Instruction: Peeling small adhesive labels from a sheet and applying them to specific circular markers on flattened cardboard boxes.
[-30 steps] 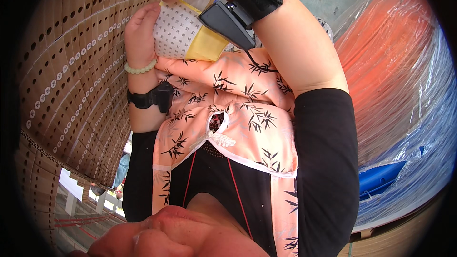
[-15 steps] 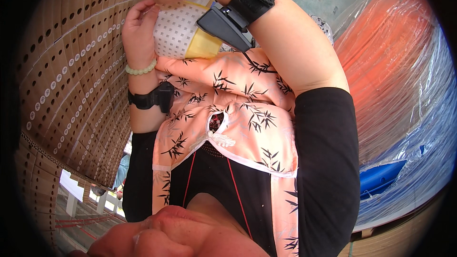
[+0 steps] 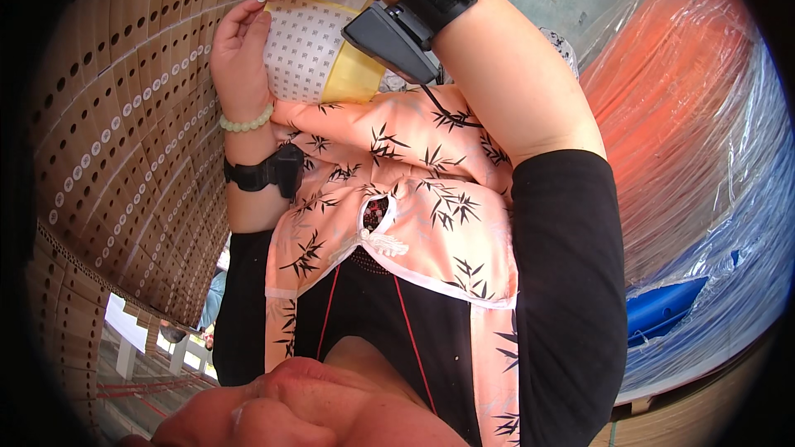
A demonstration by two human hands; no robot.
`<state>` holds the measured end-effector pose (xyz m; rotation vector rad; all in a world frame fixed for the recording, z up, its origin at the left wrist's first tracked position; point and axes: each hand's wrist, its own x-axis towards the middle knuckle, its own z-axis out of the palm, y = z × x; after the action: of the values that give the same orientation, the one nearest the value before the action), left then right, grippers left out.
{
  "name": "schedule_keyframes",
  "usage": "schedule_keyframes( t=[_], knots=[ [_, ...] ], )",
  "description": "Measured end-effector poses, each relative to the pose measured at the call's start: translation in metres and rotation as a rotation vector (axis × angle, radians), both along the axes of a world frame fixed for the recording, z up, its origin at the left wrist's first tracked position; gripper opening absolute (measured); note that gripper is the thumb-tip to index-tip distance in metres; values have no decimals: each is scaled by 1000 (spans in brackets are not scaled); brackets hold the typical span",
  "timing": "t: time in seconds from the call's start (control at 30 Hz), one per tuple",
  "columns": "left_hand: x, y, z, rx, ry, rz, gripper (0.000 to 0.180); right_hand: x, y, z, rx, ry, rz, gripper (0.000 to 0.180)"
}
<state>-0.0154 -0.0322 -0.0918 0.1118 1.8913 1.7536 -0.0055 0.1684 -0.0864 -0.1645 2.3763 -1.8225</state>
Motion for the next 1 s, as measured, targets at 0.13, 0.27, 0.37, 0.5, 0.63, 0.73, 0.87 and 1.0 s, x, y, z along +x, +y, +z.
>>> schedule_keyframes(
  t=[0.13,0.27,0.37,0.5,0.63,0.73,0.87,1.0],
  knots=[
    [-1,1,-1,-7,4,-1,20,0,0,-2,-8,12,-9,11],
    [-1,-1,-3,-2,6,3,19,0,0,0,-26,-8,1,12],
    [-1,0,-1,-7,2,-4,20,1,1,4,1,-23,16,13],
    [1,2,4,-36,-125,10,22,1,0,6,-14,-19,-40,14],
    [0,-1,0,-55,-147,-21,24,-5,-6,-5,-259,21,-200,12],
    [1,0,1,-66,-121,-24,23,-9,-15,-9,-449,2,-290,9],
    [3,3,2,-102,-97,-37,24,-11,-24,-14,-483,5,-365,8],
    [3,1,1,-118,-73,-42,25,-11,-28,-12,-440,10,-385,8]
  ],
)
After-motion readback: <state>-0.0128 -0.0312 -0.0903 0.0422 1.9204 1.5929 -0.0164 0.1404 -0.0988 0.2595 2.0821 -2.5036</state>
